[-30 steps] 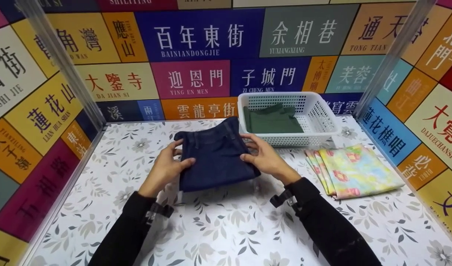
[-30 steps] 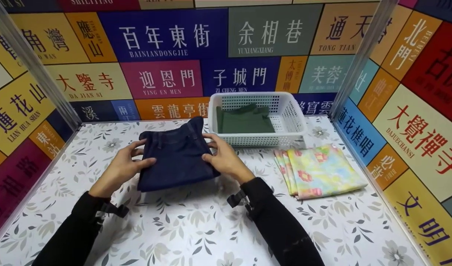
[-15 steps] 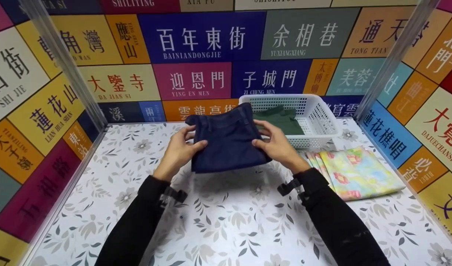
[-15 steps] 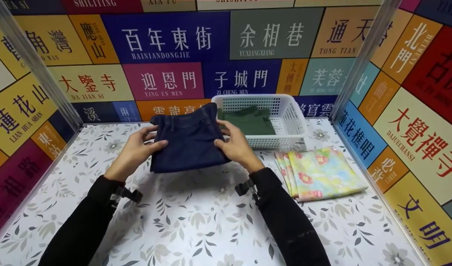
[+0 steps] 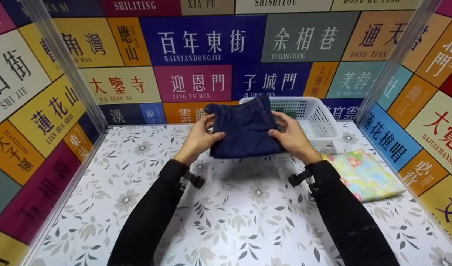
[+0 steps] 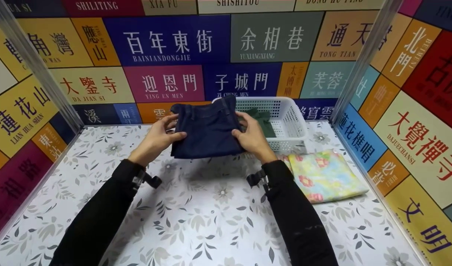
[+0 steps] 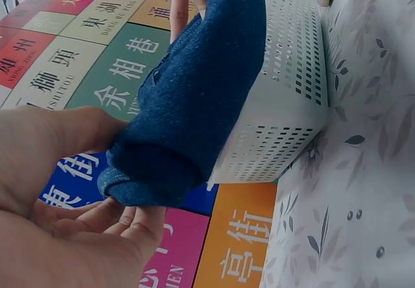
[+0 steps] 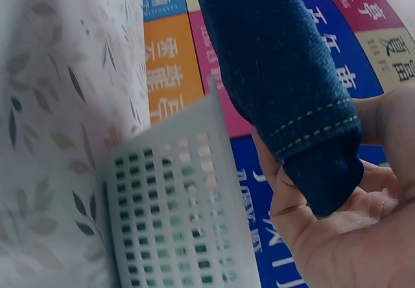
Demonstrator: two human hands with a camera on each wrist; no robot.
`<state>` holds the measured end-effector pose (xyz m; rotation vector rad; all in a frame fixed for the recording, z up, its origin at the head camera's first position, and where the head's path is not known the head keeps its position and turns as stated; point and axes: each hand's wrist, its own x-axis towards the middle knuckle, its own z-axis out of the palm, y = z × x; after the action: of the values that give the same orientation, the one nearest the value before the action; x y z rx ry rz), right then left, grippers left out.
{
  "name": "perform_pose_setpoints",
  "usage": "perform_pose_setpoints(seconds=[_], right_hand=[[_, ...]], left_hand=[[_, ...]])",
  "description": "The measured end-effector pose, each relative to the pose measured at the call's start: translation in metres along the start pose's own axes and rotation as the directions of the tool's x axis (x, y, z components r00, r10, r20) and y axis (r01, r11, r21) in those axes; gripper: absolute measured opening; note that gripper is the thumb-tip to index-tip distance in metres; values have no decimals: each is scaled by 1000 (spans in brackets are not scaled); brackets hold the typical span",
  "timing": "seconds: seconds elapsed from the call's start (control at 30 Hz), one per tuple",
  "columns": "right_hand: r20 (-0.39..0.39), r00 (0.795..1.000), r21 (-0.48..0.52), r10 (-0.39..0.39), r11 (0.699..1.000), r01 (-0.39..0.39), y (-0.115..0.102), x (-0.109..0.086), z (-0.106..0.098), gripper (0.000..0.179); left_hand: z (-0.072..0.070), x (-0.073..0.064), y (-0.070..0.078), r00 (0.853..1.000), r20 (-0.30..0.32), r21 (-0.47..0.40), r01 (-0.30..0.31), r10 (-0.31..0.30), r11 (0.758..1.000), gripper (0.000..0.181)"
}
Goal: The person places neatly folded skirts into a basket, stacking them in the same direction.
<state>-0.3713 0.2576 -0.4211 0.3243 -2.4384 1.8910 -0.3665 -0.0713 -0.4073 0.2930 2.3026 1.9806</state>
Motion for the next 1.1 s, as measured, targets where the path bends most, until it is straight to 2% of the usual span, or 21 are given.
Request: perform_pose_setpoints(seconds=[0.17, 0.4, 0.5, 0.73, 0.97, 1.1], right_hand=[[-39, 999, -12, 8, 1000, -8, -1, 7, -15, 74], [-94, 996, -75, -6, 997, -1, 5, 17, -35, 73], [-130, 991, -119, -2, 993, -14, 8, 21, -41, 73], [-210, 978, -216, -18, 976, -28, 16, 31, -55, 71], [-289, 952, -302, -100, 953, 8, 18, 40, -69, 70], [-331, 933, -346, -137, 938, 15, 20, 44, -73, 69]], left_hand=[[16, 18, 4, 999, 23, -3, -33, 33, 999, 90], [40, 44, 6, 995, 61, -80, -69, 74, 994, 95], [50, 55, 5, 995, 59, -66, -83, 86, 994, 96], [70, 74, 6, 989, 45, 40, -140, 139, 989, 91], [92, 89, 5, 979, 77, 85, -197, 191, 977, 90], [103, 96, 3, 976, 65, 137, -217, 210, 967, 91]])
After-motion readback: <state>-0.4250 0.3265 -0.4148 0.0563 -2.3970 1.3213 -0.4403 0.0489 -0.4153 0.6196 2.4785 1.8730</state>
